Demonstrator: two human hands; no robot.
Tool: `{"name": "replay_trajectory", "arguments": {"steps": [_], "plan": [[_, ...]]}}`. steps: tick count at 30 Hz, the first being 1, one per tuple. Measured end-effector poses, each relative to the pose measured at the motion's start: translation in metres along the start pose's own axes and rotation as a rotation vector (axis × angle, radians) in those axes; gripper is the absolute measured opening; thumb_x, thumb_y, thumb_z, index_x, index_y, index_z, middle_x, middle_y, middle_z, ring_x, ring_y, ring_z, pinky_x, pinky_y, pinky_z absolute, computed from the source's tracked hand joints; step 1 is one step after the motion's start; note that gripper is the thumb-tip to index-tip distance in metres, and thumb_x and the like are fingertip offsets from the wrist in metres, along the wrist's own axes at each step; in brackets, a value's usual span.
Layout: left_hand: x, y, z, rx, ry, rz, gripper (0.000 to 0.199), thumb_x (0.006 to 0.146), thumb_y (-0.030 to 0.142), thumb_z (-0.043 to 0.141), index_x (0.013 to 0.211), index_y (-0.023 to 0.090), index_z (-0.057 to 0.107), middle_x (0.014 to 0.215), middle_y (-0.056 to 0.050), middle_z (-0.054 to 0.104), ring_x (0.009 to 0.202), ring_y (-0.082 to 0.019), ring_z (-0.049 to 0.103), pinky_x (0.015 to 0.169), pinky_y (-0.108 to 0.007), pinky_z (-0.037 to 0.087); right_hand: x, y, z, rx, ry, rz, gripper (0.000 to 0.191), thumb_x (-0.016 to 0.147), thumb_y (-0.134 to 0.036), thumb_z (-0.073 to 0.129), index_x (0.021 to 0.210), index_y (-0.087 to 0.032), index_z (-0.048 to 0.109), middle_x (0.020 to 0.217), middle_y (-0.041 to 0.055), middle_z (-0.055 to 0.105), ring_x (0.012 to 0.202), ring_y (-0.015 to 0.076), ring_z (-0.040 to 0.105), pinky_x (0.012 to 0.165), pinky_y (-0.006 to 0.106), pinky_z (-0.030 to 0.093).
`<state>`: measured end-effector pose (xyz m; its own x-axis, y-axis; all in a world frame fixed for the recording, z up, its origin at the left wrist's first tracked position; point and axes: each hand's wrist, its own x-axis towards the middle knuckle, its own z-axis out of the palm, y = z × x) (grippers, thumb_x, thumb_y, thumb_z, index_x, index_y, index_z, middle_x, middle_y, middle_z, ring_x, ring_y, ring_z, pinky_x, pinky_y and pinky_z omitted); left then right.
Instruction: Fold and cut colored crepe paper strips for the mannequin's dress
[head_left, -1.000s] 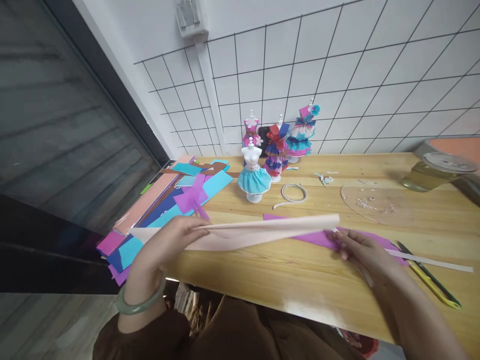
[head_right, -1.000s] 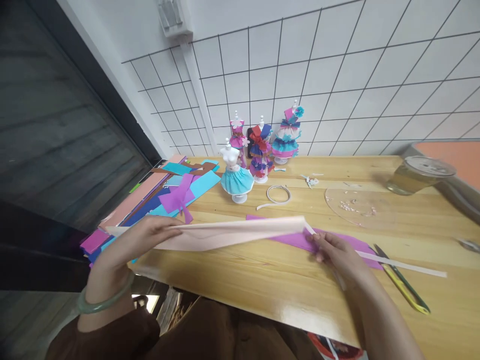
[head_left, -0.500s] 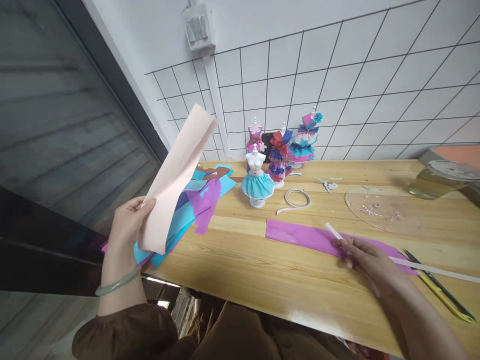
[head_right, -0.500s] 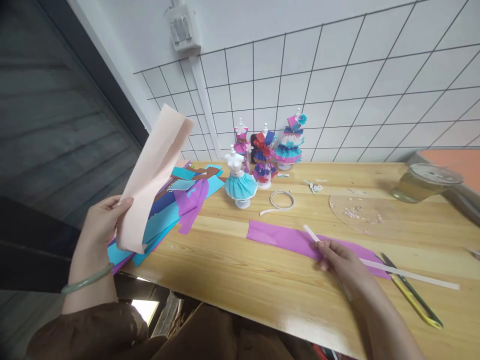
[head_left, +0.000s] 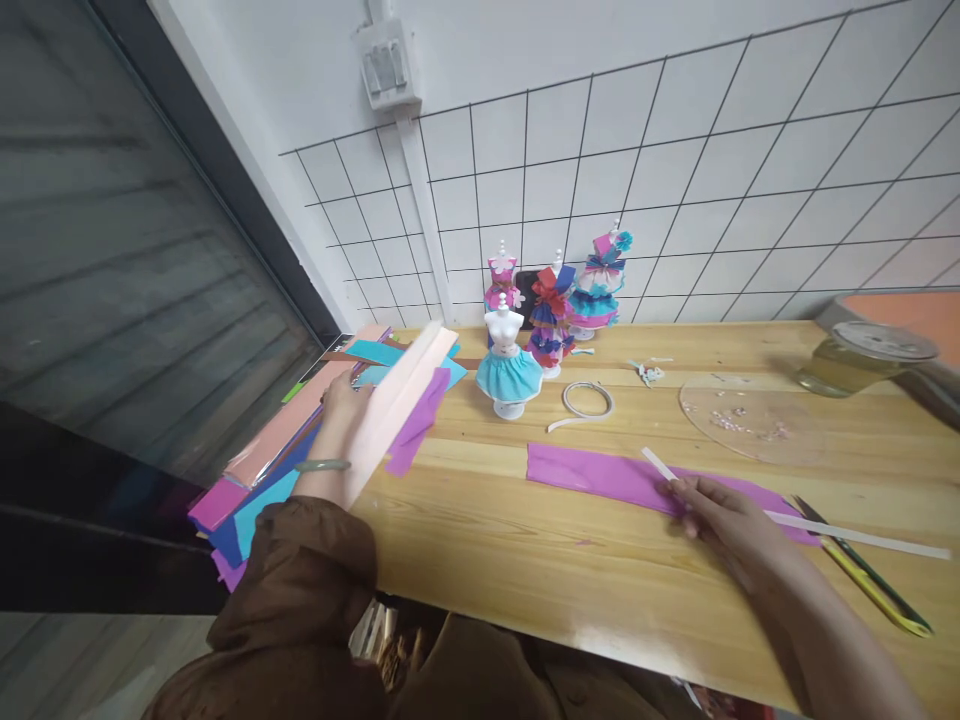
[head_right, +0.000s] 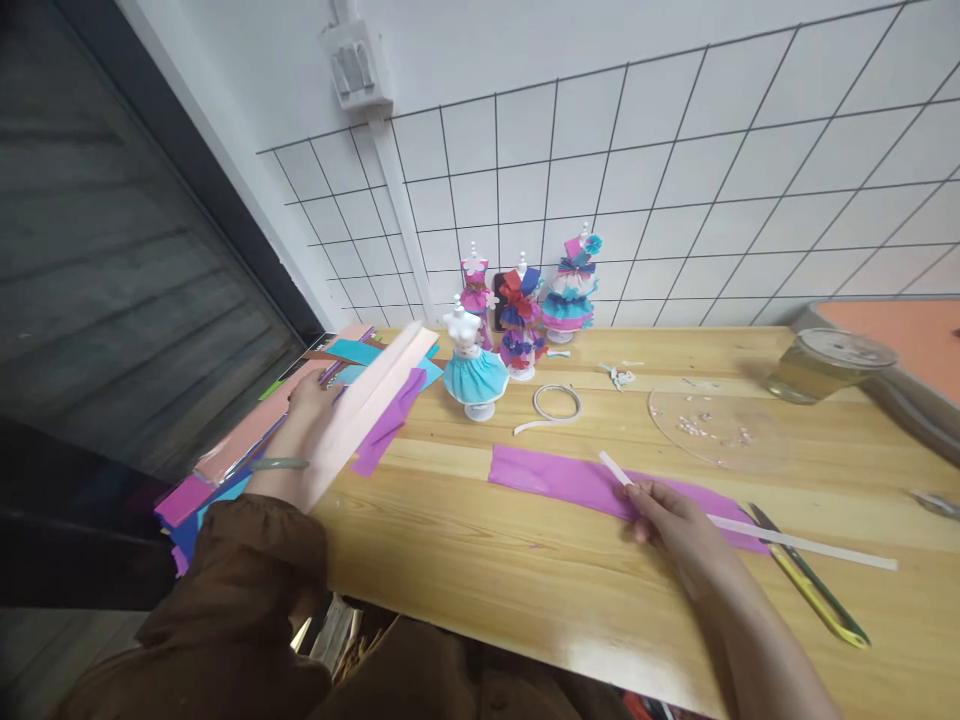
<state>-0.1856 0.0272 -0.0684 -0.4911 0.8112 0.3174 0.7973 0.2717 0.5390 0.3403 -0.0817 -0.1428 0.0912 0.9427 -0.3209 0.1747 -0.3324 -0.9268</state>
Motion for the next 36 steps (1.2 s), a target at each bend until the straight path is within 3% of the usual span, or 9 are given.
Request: {"name": "replay_trajectory", "arguments": {"steps": [2, 6, 10, 13, 18, 24, 28, 32, 36], "plan": [[-0.009, 0.003, 0.019, 0.131, 0.009, 0.189, 0.049, 0.075, 0.031, 0.053, 0.119, 0.009, 0.052, 0.119, -0.017, 0.056, 0.114, -0.030, 0.048, 0.099, -0.043, 0.033, 0.000, -0.001, 0.000, 0.006, 0.001, 0.002, 0.054, 0.066, -0.061, 0.062, 0.089, -0.012, 0.062, 0.045, -0.0003, 0.051, 0.043, 0.0124, 0.042, 0.041, 0.025, 0.026], [-0.052, 0.010, 0.058, 0.150, -0.123, 0.425, 0.048, 0.087, 0.036, 0.039, 0.126, 0.010, 0.046, 0.126, -0.015, 0.052, 0.120, -0.025, 0.044, 0.106, -0.036, 0.027, 0.002, 0.002, 0.000, 0.022, 0.001, 0.002, 0.052, 0.068, -0.059, 0.062, 0.091, -0.012, 0.062, 0.047, -0.0008, 0.052, 0.044, 0.0115, 0.041, 0.042, 0.024, 0.026], [-0.088, 0.013, 0.079, 0.266, -0.274, 0.390, 0.064, 0.084, 0.052, 0.039, 0.135, 0.014, 0.037, 0.138, -0.015, 0.040, 0.131, -0.031, 0.028, 0.107, -0.045, 0.022, 0.003, 0.005, -0.001, 0.025, -0.033, 0.001, 0.049, 0.071, -0.058, 0.060, 0.092, -0.013, 0.061, 0.048, -0.0013, 0.052, 0.046, 0.0105, 0.042, 0.044, 0.023, 0.025], [-0.091, 0.010, 0.082, 0.351, -0.327, 0.365, 0.064, 0.083, 0.055, 0.038, 0.136, 0.019, 0.036, 0.143, -0.014, 0.034, 0.135, -0.033, 0.020, 0.107, -0.049, 0.016, 0.003, 0.006, -0.002, 0.005, -0.042, 0.011, 0.050, 0.071, -0.060, 0.058, 0.092, -0.014, 0.061, 0.046, -0.0020, 0.051, 0.044, 0.0100, 0.040, 0.043, 0.023, 0.022], [-0.072, 0.002, 0.079, 0.387, -0.356, 0.328, 0.057, 0.086, 0.051, 0.034, 0.133, 0.019, 0.041, 0.145, -0.011, 0.031, 0.136, -0.030, 0.019, 0.108, -0.047, 0.015, 0.003, 0.005, -0.001, -0.028, -0.036, -0.013, 0.051, 0.071, -0.062, 0.057, 0.091, -0.014, 0.060, 0.046, -0.0011, 0.052, 0.043, 0.0107, 0.039, 0.043, 0.024, 0.023], [-0.065, -0.001, 0.078, 0.356, -0.430, 0.305, 0.066, 0.082, 0.058, 0.038, 0.135, 0.019, 0.038, 0.147, -0.013, 0.025, 0.137, -0.031, 0.013, 0.108, -0.050, 0.013, 0.003, 0.007, 0.000, -0.082, -0.059, -0.026, 0.048, 0.072, -0.064, 0.054, 0.081, -0.016, 0.057, 0.046, -0.0014, 0.053, 0.041, 0.0094, 0.034, 0.043, 0.023, 0.020], [-0.064, -0.001, 0.076, 0.325, -0.467, 0.290, 0.071, 0.079, 0.062, 0.040, 0.136, 0.019, 0.036, 0.148, -0.012, 0.022, 0.138, -0.030, 0.008, 0.109, -0.050, 0.009, -0.001, 0.003, 0.002, -0.134, -0.033, -0.075, 0.047, 0.073, -0.063, 0.053, 0.077, -0.016, 0.057, 0.047, -0.0006, 0.053, 0.042, 0.0095, 0.038, 0.044, 0.023, 0.024], [-0.060, -0.003, 0.072, 0.267, -0.507, 0.283, 0.075, 0.075, 0.064, 0.046, 0.136, 0.021, 0.037, 0.149, -0.010, 0.021, 0.138, -0.030, 0.007, 0.110, -0.050, 0.007, -0.007, -0.002, 0.004, -0.124, 0.044, -0.135, 0.048, 0.073, -0.061, 0.055, 0.082, -0.014, 0.061, 0.045, -0.0017, 0.050, 0.043, 0.0099, 0.039, 0.044, 0.023, 0.025], [-0.062, 0.002, 0.067, 0.214, -0.484, 0.285, 0.074, 0.076, 0.061, 0.049, 0.135, 0.018, 0.039, 0.145, -0.013, 0.030, 0.137, -0.030, 0.016, 0.109, -0.047, 0.015, -0.014, -0.009, 0.006, -0.078, 0.082, -0.161, 0.052, 0.074, -0.059, 0.054, 0.096, -0.013, 0.063, 0.044, -0.0031, 0.047, 0.041, 0.0091, 0.035, 0.041, 0.023, 0.022]]}}
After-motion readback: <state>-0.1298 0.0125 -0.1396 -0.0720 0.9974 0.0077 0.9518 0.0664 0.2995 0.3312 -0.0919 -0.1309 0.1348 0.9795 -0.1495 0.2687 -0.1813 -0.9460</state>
